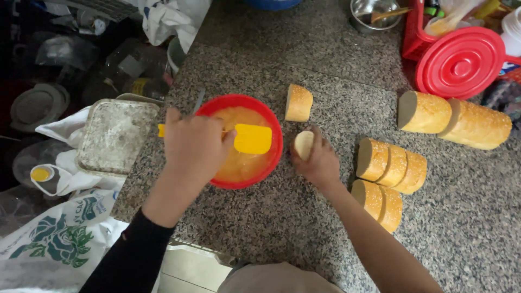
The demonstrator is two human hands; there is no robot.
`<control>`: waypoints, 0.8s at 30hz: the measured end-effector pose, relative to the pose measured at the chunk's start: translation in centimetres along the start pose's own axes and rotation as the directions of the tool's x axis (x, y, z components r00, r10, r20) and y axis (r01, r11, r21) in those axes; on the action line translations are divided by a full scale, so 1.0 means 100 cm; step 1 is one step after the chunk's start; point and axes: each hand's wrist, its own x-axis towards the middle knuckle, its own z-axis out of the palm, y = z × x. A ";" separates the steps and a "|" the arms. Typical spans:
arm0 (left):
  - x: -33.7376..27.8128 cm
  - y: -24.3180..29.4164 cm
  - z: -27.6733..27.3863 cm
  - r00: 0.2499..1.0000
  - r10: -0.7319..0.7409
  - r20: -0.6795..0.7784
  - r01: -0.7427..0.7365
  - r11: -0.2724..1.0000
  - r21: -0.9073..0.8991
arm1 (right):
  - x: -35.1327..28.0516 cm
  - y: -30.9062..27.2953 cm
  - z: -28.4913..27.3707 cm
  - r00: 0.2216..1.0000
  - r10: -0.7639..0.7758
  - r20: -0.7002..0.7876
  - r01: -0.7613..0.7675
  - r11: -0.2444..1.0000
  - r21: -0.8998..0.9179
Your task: Applying a liquid wash to sliced bread using a spatula.
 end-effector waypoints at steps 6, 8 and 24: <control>0.011 0.024 0.025 0.992 0.000 0.130 -0.020 0.988 0.151 | -0.004 -0.013 -0.066 0.918 0.060 0.393 -0.384 0.384 0.839; 0.014 0.032 0.030 0.990 0.006 0.142 -0.031 0.983 0.182 | 0.000 0.003 -0.060 0.926 0.002 0.377 -0.362 0.282 0.888; 0.002 0.006 0.018 0.992 -0.036 0.125 0.045 0.997 -0.066 | -0.015 -0.019 -0.058 0.848 0.026 0.529 -0.516 -0.181 0.837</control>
